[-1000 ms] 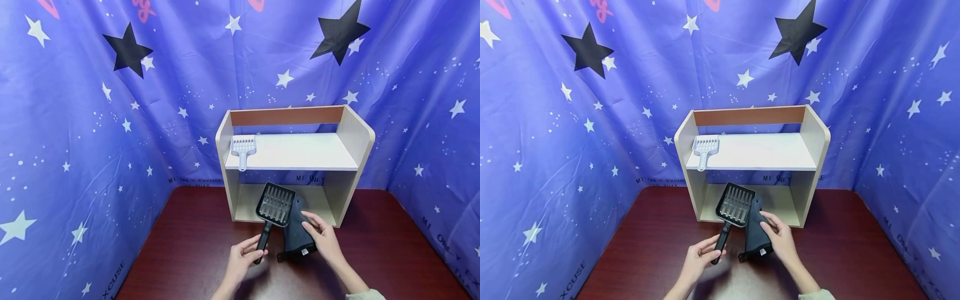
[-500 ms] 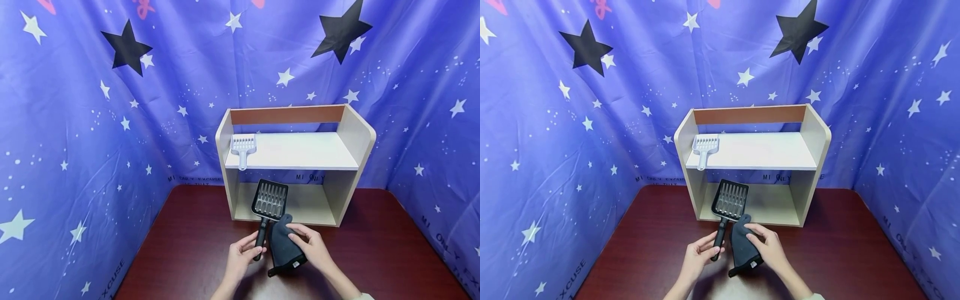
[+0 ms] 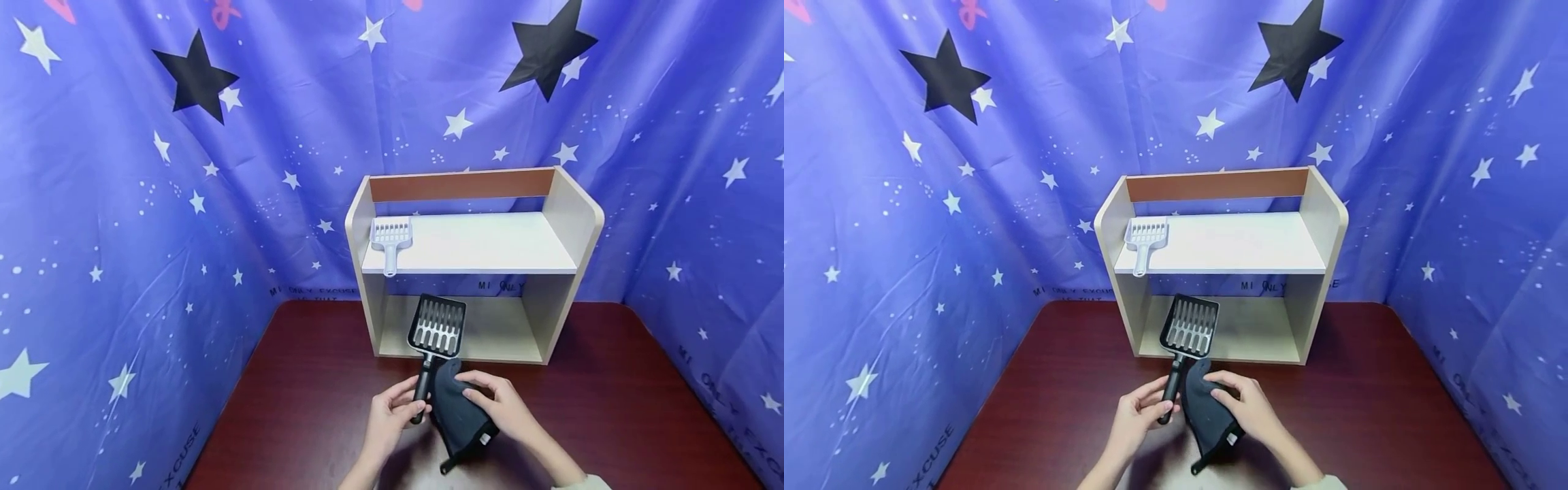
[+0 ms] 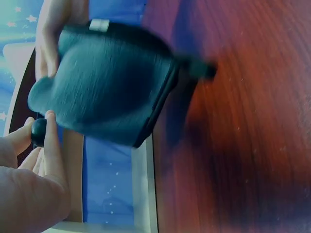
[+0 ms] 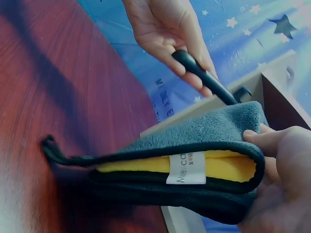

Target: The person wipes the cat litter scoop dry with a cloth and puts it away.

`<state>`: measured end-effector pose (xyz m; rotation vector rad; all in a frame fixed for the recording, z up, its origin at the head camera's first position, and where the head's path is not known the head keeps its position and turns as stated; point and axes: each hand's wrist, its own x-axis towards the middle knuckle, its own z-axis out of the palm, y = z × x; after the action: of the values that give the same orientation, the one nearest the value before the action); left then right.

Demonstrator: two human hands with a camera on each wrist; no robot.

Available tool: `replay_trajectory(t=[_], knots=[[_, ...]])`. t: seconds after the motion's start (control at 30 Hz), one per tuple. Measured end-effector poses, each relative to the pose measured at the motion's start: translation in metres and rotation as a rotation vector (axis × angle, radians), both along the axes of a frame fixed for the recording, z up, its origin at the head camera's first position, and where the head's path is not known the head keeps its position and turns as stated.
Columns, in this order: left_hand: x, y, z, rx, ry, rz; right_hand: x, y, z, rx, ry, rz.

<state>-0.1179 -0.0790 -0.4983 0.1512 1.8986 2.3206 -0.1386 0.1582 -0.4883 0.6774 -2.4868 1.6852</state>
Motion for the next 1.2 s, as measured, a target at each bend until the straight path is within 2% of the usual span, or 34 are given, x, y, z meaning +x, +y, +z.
replay_trajectory(t=[0.13,0.23,0.33,0.4,0.57,0.7,0.77,0.93,1.03,1.2], knots=[[-0.003,-0.009,0.001,-0.016,0.030,0.013,-0.001,0.016,-0.005,-0.068,-0.079,0.068],[-0.005,-0.015,0.003,-0.029,0.060,0.018,-0.004,0.031,-0.010,-0.122,-0.144,0.073],[-0.006,-0.019,0.005,-0.027,0.075,0.016,-0.008,0.050,-0.016,-0.149,-0.235,-0.008],[-0.006,-0.020,0.006,-0.019,0.064,0.004,-0.009,0.063,-0.022,-0.153,-0.292,-0.094],[-0.004,-0.018,0.008,-0.014,0.028,-0.028,-0.009,0.099,-0.040,-0.130,-0.371,-0.298],[-0.002,-0.015,0.008,-0.010,0.016,-0.045,-0.004,0.123,-0.054,-0.030,-0.351,-0.412],[-0.002,-0.013,0.009,-0.005,0.017,-0.053,-0.001,0.134,-0.060,0.047,-0.302,-0.462],[-0.002,-0.009,0.015,0.008,0.022,-0.060,0.001,0.153,-0.069,0.321,-0.143,-0.587],[-0.002,-0.008,0.020,0.018,0.030,-0.069,0.000,0.161,-0.072,0.446,-0.121,-0.610],[0.001,-0.007,0.030,0.012,0.043,-0.083,-0.001,0.166,-0.073,0.553,-0.128,-0.581]])
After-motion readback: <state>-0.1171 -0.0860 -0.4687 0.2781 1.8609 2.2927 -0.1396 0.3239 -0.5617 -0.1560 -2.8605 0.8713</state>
